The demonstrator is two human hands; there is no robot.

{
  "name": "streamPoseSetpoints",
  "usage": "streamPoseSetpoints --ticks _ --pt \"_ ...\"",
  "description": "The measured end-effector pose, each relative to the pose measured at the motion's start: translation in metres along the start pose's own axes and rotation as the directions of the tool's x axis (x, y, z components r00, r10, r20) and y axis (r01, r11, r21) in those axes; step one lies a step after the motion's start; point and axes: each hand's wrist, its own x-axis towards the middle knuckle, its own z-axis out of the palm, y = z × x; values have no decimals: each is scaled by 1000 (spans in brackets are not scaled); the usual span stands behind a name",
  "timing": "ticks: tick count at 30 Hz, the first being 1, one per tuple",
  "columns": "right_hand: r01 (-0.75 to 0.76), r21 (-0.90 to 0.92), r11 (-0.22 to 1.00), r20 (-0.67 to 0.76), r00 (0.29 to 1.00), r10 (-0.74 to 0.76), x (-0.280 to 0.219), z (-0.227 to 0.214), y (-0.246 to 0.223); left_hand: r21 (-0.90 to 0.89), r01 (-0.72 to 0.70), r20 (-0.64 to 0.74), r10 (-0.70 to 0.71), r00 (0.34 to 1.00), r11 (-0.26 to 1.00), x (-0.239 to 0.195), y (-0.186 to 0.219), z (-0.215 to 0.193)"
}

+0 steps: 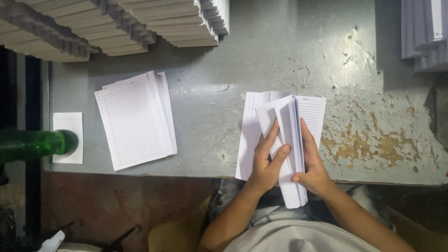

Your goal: Counting and organizing stacks of printed paper sheets on a workbench in a print shop.

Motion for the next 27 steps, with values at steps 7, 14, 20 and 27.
streamPoseSetpoints --ticks 7,14,20,27 --pt "4 -9 1000 2 1000 -4 1 3 -2 -39 -2 -32 0 999 999 1 11 3" --pt "85 -122 989 29 996 -82 4 11 -13 11 -14 -22 14 1000 1000 2 0 0" --pt "73 -117 991 26 997 -70 5 12 -15 36 -16 -37 17 999 999 0 -2 1" --pt "51 -79 996 14 999 -50 3 5 -5 43 3 -67 -1 998 999 0 -3 1"
